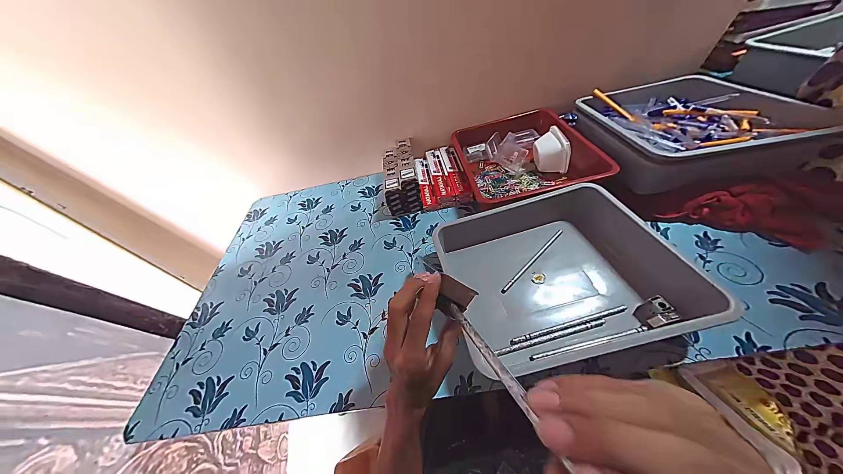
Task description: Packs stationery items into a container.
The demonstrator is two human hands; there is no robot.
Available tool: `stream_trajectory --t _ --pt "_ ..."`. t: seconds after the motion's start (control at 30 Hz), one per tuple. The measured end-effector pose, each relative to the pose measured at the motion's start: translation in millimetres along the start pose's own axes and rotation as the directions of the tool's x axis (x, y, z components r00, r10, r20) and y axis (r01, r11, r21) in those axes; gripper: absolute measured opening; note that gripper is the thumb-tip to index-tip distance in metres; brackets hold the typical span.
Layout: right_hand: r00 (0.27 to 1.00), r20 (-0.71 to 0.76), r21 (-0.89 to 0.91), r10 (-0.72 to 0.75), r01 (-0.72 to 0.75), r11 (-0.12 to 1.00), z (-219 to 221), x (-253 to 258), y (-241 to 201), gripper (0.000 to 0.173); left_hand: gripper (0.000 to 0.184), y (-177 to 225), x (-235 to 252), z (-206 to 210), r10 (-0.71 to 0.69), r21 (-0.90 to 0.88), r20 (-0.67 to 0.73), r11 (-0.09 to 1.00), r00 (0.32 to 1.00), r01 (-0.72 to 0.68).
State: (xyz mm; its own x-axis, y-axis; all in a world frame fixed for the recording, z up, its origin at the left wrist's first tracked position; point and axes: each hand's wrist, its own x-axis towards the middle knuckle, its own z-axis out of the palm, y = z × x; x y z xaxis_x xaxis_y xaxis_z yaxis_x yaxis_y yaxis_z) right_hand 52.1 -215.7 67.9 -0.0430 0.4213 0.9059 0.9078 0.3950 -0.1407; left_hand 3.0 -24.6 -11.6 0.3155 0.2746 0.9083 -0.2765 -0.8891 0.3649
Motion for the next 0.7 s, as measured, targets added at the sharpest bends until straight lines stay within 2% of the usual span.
stream_trajectory --t 0.23,0.33,0.53,0.6,0.63,0.67,0.7 --pt "0.990 -0.036 -0.216 -0.134 0.123 0.969 27 8 33 0.006 0.032 4 2 2 0.071 0.023 0.035 0.997 0.997 -0.072" --pt "0.995 -0.032 -0.323 -0.093 0.078 0.943 31 6 43 0.009 0.032 7 5 0 0.063 0.033 0.025 0.997 0.998 -0.064" --pt "0.997 -0.072 -0.311 0.021 -0.043 0.950 3 1 59 0.019 0.037 3 6 -2 0.008 -0.012 0.054 1.000 0.999 -0.007" --pt "0.993 0.019 -0.319 0.117 -0.105 0.942 -4 5 87 0.022 0.040 2 6 -4 -0.013 -0.017 0.053 1.000 0.999 0.014" --pt "0.972 0.122 -0.337 0.203 -0.152 0.929 -6 5 105 0.022 0.041 1 5 -5 -0.022 -0.024 0.056 0.999 0.998 0.024" --pt "0.912 0.273 -0.358 0.306 -0.199 0.912 -8 2 125 0.020 0.042 0 5 -6 -0.027 -0.035 0.064 0.999 0.998 0.029" --pt "0.805 0.444 -0.367 0.394 -0.237 0.900 -9 -1 148 0.016 0.043 -1 6 -7 -0.028 -0.052 0.075 0.998 0.997 0.032"
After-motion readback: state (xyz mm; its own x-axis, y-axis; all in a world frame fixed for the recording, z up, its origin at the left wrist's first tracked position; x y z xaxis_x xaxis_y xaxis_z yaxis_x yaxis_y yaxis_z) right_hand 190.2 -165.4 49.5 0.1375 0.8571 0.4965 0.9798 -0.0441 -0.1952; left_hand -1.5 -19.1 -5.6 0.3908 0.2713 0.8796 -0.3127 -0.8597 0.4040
